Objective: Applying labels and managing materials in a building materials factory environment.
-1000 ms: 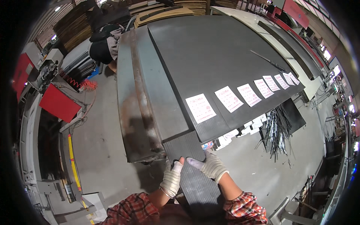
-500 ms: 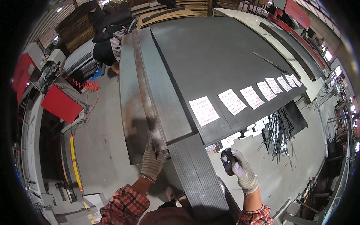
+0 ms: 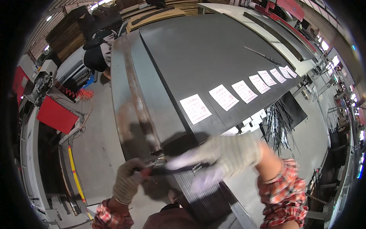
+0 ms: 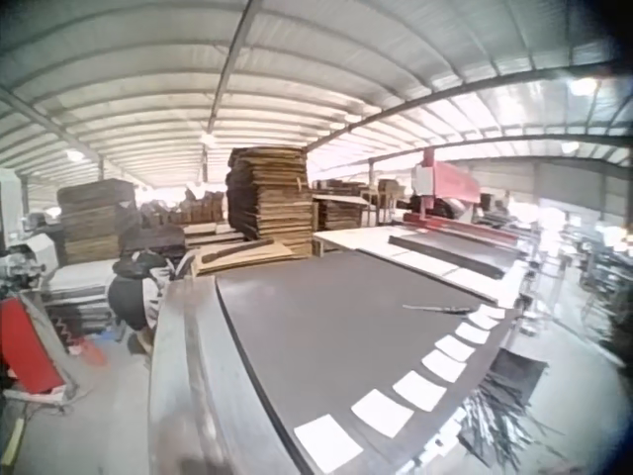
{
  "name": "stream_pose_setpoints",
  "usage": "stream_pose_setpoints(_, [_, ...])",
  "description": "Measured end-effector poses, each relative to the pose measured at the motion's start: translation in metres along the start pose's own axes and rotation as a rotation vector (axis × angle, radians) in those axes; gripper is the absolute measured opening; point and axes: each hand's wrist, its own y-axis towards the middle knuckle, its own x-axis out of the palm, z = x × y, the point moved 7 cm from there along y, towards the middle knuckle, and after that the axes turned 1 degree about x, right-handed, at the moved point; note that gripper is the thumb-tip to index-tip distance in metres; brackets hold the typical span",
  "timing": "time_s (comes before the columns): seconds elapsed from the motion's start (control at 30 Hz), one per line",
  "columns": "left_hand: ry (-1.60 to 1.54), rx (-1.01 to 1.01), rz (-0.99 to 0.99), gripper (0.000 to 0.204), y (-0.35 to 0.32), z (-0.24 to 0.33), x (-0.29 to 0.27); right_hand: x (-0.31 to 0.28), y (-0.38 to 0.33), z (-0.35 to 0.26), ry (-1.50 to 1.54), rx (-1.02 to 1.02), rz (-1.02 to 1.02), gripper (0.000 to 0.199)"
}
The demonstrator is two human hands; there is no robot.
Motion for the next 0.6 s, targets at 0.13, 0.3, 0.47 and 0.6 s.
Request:
stream_pose_setpoints(0.13, [0.142,-0.28,0.143,0.003,0.0,-0.096,-0.006,0.005,-0.036,0.16,-0.324,0.665,0.085,0.027])
stream_pose_setpoints(0.3, [-0.247,-0.385,-0.035,0.019,0.025,-0.191,0.028,0.104,-0.033,0.298,0.635,0.189,0.402,0.049])
stream_pose_setpoints(0.47, [-0.089,0.068,0.115,0.038,0.015,-0.233,0.043,0.146,-0.028,0.321,0.844,0.325,0.565,0.051])
stream_pose_setpoints(0.6, [-0.384,-0.609,-0.054,0.048,0.012,-0.223,0.037,0.085,-0.017,0.134,0.321,0.515,0.714,0.078])
